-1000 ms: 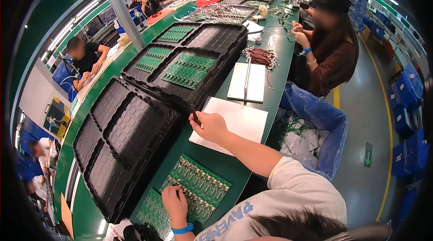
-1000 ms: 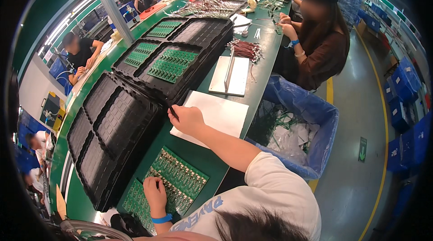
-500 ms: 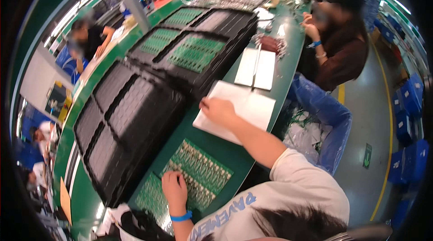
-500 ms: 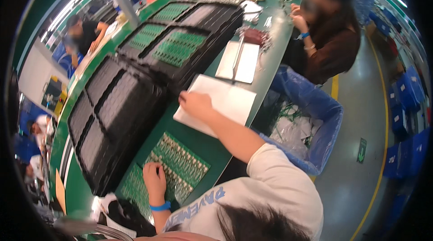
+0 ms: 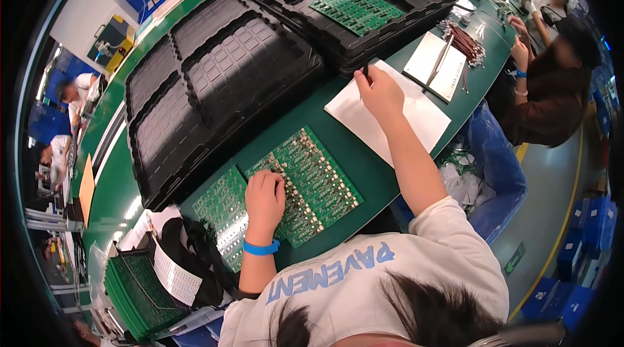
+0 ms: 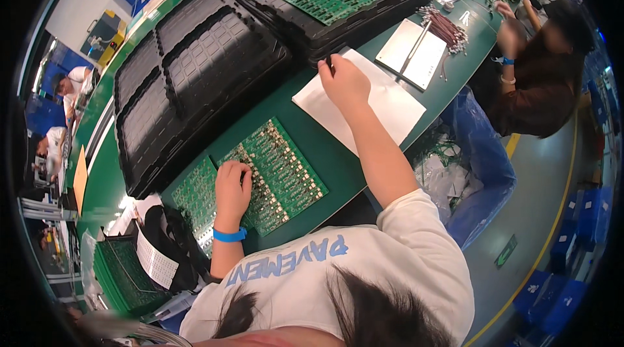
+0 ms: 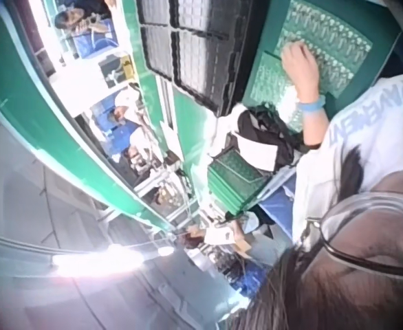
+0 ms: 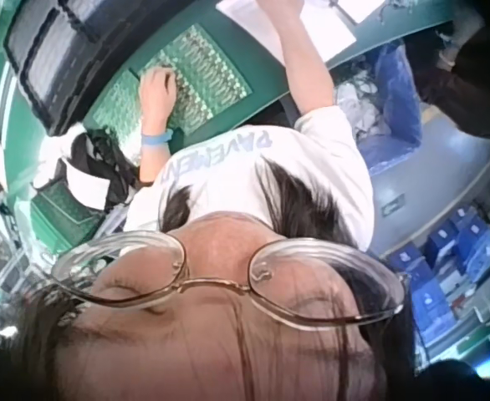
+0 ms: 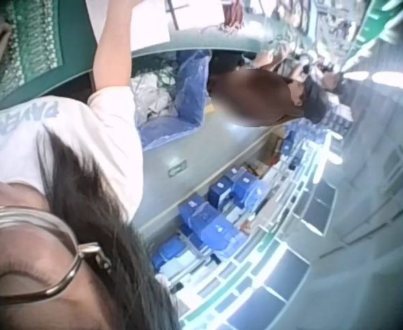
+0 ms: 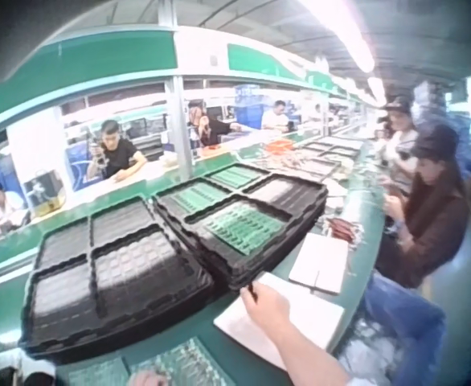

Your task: Assembling electronic components onto printed circuit boards at an industrial workbench.

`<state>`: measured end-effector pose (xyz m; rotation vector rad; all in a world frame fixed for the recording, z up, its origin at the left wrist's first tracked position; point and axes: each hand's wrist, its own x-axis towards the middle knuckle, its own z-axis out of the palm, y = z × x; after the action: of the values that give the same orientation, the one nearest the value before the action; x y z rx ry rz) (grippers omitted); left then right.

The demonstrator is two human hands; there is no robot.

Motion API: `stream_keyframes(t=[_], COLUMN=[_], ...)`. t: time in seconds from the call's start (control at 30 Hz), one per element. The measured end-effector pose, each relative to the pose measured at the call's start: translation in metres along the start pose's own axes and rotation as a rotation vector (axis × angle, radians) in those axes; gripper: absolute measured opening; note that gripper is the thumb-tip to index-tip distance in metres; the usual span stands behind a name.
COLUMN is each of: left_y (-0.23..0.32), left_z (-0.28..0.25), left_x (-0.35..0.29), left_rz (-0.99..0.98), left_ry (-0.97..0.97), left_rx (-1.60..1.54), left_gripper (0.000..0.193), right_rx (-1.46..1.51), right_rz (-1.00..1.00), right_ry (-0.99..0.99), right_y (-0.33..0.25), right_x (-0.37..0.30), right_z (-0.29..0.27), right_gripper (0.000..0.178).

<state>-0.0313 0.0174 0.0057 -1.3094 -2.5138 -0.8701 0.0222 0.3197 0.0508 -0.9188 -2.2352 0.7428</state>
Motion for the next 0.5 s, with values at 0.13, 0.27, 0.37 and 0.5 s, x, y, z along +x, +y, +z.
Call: stream_keyframes(t=[0.13,0.27,0.37,0.5], left_y=[0.0047,0.0043,0.0030,0.0042], left_z=[-0.0007,0.0008,0.0000,-0.0001], left_x=[0.0011,0.0011,-0.0006,0.0040], left_rz=[-0.051,-0.053,-0.042,-0.028], left_ry=[-0.028,-0.017,-0.003,-0.006], left_rx=[-0.036,-0.028,-0.026,-0.011], left_gripper=[0.007,0.007,0.008,0.009], right_rx=[0.140,0.449,0.445,0.137], right_rz=[-0.074,-0.248,-0.291,-0.080], right_ry=[0.138,0.325,0.252,-0.115], right_y=[-0.0018,-0.0013,-0.0016,0.0037], right_x=[0.0001,-0.0001,-0.0009,0.0049], right_z=[-0.0025,0.0022,0.0040,0.0020], right_gripper=[0.026,0.016,0.015,0.025])
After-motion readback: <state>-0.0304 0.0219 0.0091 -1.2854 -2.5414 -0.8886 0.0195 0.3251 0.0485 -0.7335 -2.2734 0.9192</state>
